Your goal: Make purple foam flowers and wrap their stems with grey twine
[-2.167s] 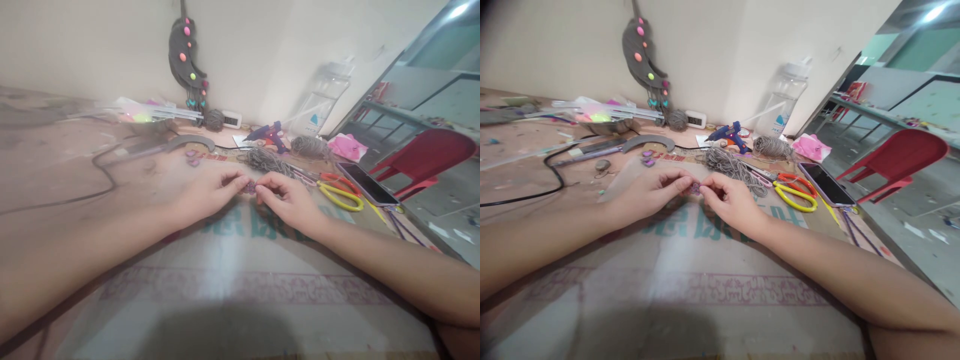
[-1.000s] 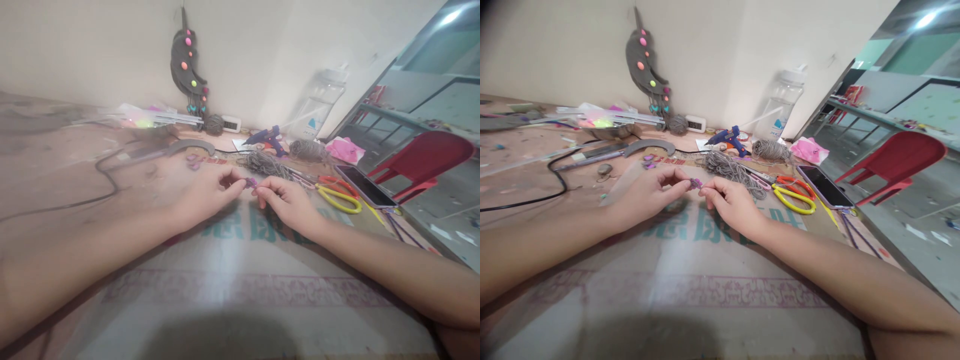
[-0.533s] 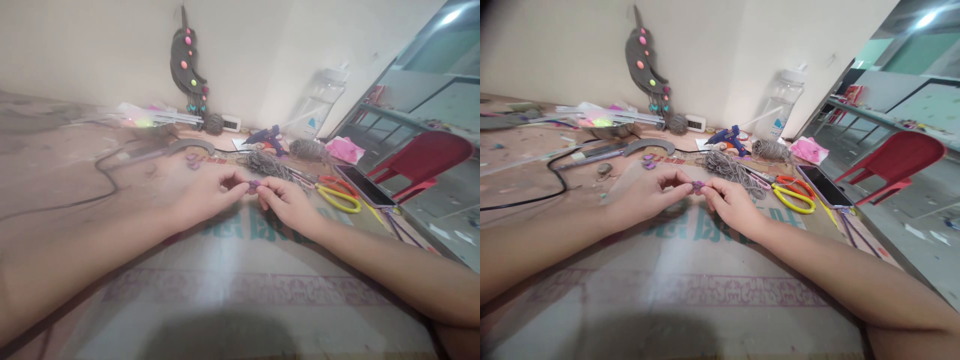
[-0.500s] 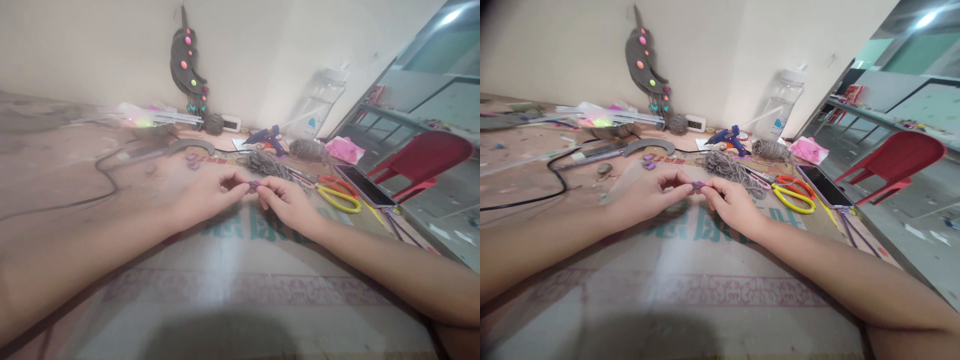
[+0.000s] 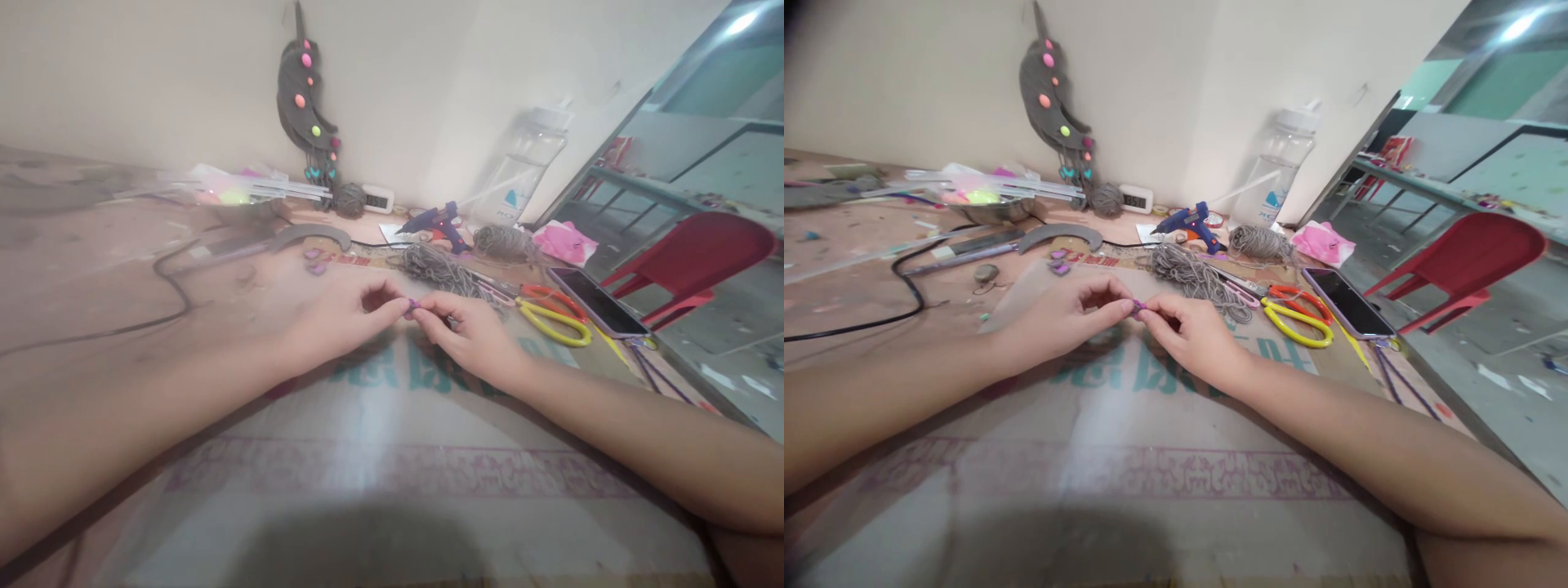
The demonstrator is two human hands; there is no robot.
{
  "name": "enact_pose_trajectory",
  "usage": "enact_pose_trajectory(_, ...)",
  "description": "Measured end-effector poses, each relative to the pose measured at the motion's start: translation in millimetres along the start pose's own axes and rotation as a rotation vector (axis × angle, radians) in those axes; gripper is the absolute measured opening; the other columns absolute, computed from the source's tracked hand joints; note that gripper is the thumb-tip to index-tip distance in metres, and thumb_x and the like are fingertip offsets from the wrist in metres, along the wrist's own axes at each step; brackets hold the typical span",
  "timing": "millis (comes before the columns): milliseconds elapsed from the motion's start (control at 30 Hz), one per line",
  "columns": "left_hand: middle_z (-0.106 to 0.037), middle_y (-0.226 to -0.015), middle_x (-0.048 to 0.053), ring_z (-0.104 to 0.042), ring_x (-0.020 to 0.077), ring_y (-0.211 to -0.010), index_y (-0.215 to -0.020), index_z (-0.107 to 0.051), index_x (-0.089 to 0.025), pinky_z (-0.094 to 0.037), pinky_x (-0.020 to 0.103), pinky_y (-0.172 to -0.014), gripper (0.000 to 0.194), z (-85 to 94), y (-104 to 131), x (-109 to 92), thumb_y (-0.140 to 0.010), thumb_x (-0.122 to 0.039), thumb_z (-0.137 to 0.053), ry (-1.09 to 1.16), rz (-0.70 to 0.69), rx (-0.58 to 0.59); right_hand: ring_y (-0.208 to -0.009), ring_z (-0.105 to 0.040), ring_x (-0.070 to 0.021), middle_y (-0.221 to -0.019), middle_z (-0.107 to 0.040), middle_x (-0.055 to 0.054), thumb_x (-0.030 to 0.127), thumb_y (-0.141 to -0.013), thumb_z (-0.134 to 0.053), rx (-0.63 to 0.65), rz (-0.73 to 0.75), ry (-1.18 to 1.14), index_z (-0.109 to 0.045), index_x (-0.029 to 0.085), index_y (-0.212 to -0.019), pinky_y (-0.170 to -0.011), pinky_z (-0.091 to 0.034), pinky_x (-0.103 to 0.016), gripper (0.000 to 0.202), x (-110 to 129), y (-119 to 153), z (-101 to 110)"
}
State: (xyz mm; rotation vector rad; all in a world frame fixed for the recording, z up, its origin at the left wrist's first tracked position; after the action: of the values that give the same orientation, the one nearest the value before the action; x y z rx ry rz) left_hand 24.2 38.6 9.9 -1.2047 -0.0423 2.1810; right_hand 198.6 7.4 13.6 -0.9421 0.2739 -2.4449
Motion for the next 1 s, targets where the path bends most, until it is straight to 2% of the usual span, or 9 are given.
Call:
enact_pose_trajectory(233,-0.070,-0.081,0.003,-0.062,0.0163,-0.076,-0.085,-0.069,-0.017,-0.047,0.028,-0.069,0.024,1.7,0,-2,-0.092,-0.036,-0.056,-0.019,-0.028,-0.008,-0.055,-0.051,-0.0103,-0.061,-0.060,0.003,0.029,-0.094,-0.053,0.002,-0.018,0.001,-0.064,0.018,-0.079,-0.056,-0.039,-0.023,0.021,-2,0,-1)
enact_pose_trajectory(433,-0.073,-0.095,0.003,-0.064,0.0170,-0.087,-0.101,-0.071,-0.019,-0.048,0.029,-0.077,0.028,-0.7,-2,3,-0.097,-0.037,-0.050,0.061,-0.086,0.031,-0.053,-0.049,-0.0092,-0.058,-0.055,0.005,0.029,-0.094,-0.053,-0.040,-0.068,-0.068,-0.062,0.019,-0.078,-0.054,-0.038,-0.022,0.021,-4,-1,2)
enact_pose_trajectory(600,-0.069,-0.079,0.002,-0.060,0.0155,-0.074,-0.086,-0.069,-0.017,-0.046,0.028,-0.067,0.024,-2.2,-2,5,-0.092,-0.037,-0.056,0.014,0.000,0.010,-0.053,-0.048,-0.0091,-0.058,-0.054,0.005,0.031,-0.095,-0.052,-0.029,-0.075,-0.109,-0.061,0.019,-0.076,-0.054,-0.037,-0.023,0.024,-4,-2,2)
enact_pose_trajectory(700,-0.068,-0.078,0.001,-0.059,0.0148,-0.073,-0.083,-0.068,-0.017,-0.045,0.027,-0.066,0.022,-0.9,-1,2,-0.091,-0.035,-0.056,0.025,0.021,-0.005,-0.057,-0.049,-0.0102,-0.063,-0.055,0.004,0.036,-0.094,-0.055,-0.016,-0.072,-0.149,-0.064,0.019,-0.091,-0.055,-0.038,-0.023,0.019,-6,-1,1)
enact_pose_trajectory(833,-0.067,-0.076,0.001,-0.058,0.0143,-0.070,-0.080,-0.067,-0.017,-0.043,0.026,-0.064,0.022,0.7,-1,-1,-0.089,-0.034,-0.058,0.010,0.031,-0.013,-0.062,-0.053,-0.0120,-0.069,-0.057,0.003,0.041,-0.093,-0.058,-0.070,-0.074,-0.176,-0.062,0.020,-0.107,-0.058,-0.040,-0.025,0.026,-11,-1,1)
enact_pose_trajectory(1000,-0.065,-0.072,0.000,-0.056,0.0134,-0.066,-0.081,-0.068,-0.017,-0.041,0.026,-0.060,0.023,-0.1,0,-1,-0.090,-0.036,-0.057,-0.013,0.037,0.005,-0.063,-0.054,-0.0125,-0.070,-0.059,0.002,0.039,-0.097,-0.051,-0.087,-0.082,-0.179,-0.062,0.020,-0.096,-0.058,-0.040,-0.027,0.023,-10,0,3)
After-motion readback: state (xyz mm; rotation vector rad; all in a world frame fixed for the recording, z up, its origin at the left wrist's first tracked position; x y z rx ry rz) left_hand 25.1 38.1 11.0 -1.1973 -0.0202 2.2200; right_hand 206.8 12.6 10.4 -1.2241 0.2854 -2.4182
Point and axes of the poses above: each hand's wrist, its own y-axis away from the middle knuckle, its own z-axis out of the back of the hand, x = y × z, the point moved 3 cm from there along -y, towards the middle knuckle
